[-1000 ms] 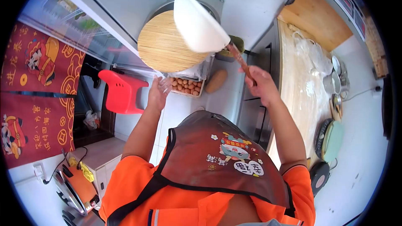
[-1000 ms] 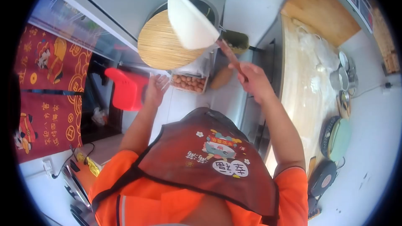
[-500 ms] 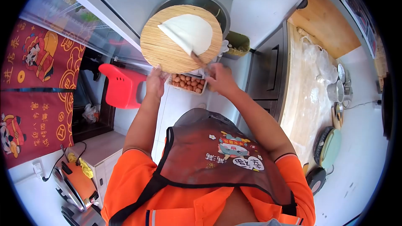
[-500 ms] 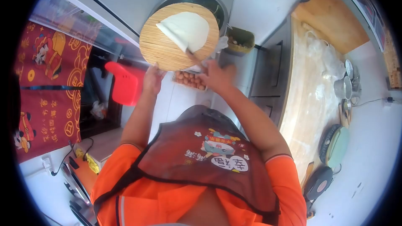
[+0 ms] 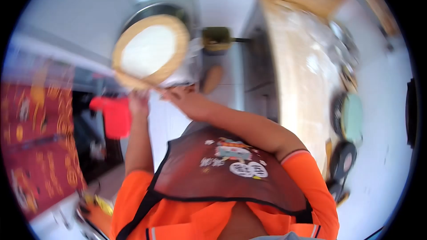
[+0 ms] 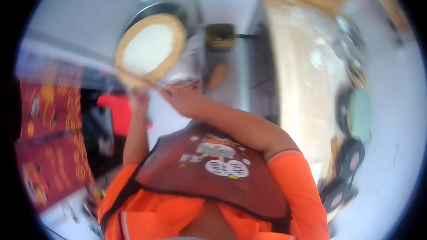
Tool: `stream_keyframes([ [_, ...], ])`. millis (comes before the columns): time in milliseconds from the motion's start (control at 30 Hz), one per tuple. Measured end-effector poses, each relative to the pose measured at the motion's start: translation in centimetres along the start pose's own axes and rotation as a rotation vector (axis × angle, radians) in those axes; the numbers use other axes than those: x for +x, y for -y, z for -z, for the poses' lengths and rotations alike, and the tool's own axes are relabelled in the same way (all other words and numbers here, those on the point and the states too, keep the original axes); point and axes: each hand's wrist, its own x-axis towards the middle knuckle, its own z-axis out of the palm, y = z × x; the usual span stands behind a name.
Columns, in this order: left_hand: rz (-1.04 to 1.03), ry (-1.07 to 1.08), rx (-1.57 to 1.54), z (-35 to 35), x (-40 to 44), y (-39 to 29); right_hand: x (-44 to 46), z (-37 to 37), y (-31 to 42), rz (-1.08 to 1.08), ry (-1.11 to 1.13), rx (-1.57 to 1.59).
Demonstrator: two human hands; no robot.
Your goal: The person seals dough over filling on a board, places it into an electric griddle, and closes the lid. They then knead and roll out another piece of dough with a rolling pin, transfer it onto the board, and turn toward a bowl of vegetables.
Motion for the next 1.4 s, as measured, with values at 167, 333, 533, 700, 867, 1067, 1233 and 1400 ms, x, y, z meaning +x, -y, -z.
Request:
stream_keyframes([
  [167,0.334,-0.391,0.613,-5.7,-2.9,7.0,-13.3,5.9,-3.1,-0.489,-0.188,0.286],
  [333,-0.074,0.307,1.506,-17.1,-1.2,18.9,-32.2,1.9,-3.8,-1.109,-0.596,-0.027],
  [533,-0.636,1.023,1.737,-34.5,4.2,33.1,-42.2,-5.4,0.7,-1.613,-0.81,-0.224],
  [700,-0.613,1.284,1.614,-48.0,14.6,48.4,-42.2,-6.6,0.9,-1.804,-0.722,-0.433],
  [867,-0.731,1.229,1.523,-56.9,20.8,62.4,-39.5,-4.9,-1.4,-2.052,-0.82,-0.439],
  [1067,-0.359,1.341,1.405,-60.8,20.9,64.2,-35.2,1.6,-7.4,-1.92,-1.11,-0.347],
  [1233,1.262,1.167,0.689,-56.2,9.3,53.8,-36.1,7.8,-19.4,-1.458,-1.626,-0.056],
  [1400,1.365,0.783,0.496,-51.9,1.0,52.2,-34.3,6.6,-28.5,-1.232,-1.472,0.051],
])
